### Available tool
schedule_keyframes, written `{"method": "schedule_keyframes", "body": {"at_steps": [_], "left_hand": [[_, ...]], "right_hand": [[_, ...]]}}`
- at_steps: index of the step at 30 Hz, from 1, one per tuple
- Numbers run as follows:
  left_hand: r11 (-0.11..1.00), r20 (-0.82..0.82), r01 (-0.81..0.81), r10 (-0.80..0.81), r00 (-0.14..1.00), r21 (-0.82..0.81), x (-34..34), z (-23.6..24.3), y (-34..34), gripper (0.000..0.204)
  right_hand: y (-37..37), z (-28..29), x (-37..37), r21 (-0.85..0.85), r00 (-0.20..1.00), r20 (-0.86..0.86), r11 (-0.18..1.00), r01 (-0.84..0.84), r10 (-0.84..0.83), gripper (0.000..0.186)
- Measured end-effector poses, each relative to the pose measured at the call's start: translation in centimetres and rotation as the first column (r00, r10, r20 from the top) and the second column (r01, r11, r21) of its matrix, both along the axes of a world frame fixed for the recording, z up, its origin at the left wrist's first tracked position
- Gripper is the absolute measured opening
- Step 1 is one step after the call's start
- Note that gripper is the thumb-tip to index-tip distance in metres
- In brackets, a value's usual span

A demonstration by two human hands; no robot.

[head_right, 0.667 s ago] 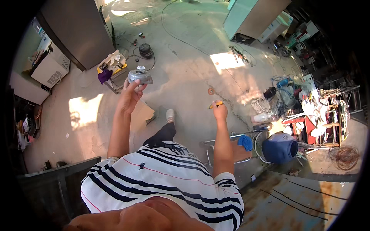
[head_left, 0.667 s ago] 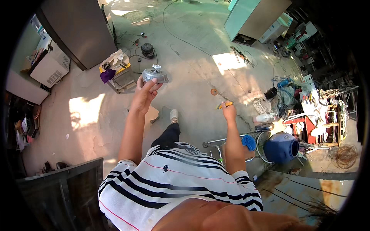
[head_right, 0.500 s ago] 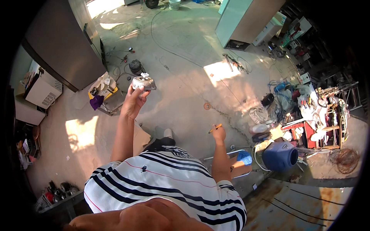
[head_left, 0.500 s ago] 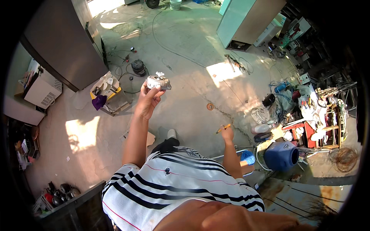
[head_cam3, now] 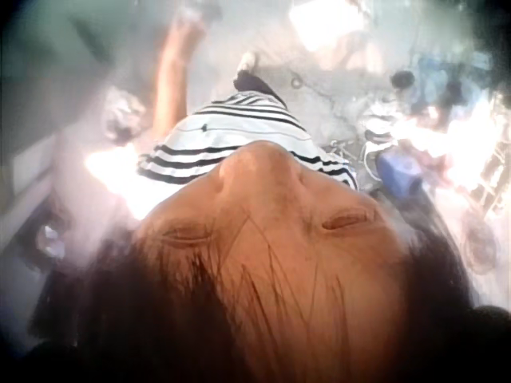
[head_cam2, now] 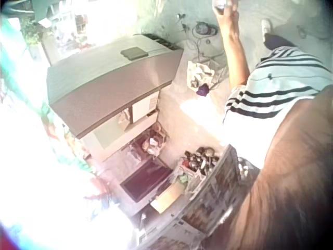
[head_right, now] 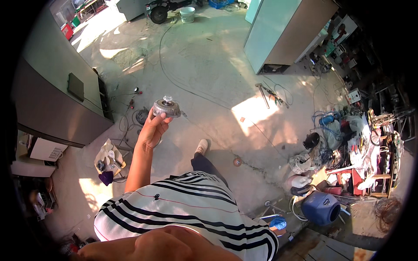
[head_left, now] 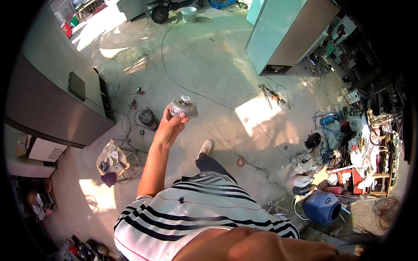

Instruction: The person manipulates a fan motor housing by removing small fasteners and then cleans the motor components with a brush and a bucket of water.

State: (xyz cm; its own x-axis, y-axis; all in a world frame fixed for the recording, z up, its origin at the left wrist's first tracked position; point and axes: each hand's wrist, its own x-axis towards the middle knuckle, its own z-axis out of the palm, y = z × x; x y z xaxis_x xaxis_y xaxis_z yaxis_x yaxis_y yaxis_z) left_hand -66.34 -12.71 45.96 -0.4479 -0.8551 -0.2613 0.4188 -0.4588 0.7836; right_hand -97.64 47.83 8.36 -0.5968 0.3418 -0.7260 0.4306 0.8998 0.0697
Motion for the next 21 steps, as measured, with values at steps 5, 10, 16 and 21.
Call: {"method": "schedule_keyframes", "body": {"at_steps": [5,10,16,21], "left_hand": [[0.997,-0.031,-0.028,0.031,0.999,0.074,-5.9,0.9,-14.2,0.054],[0.983,-0.025,-0.153,0.156,0.987,0.1,-9.2,1.9,-26.7,0.05],[0.86,-0.173,-0.223,0.333,0.927,0.459,-13.8,-3.6,-45.8,0.038],[0.772,-0.201,-0.19,0.38,0.903,0.607,-19.2,-3.1,-62.7,0.048]], "right_hand": [[-33.7,-1.4,-17.6,-0.026,0.846,-0.334,0.893,-0.448,0.415,0.047],[-82.4,15.7,-23.1,-0.376,0.49,-0.742,0.322,-0.869,0.457,0.053],[-110.2,26.5,-21.5,-0.31,0.302,-0.907,0.02,-0.951,0.292,0.034],[-113.9,18.0,-28.1,-0.288,0.496,-0.545,0.404,-0.868,0.676,0.037]]}}
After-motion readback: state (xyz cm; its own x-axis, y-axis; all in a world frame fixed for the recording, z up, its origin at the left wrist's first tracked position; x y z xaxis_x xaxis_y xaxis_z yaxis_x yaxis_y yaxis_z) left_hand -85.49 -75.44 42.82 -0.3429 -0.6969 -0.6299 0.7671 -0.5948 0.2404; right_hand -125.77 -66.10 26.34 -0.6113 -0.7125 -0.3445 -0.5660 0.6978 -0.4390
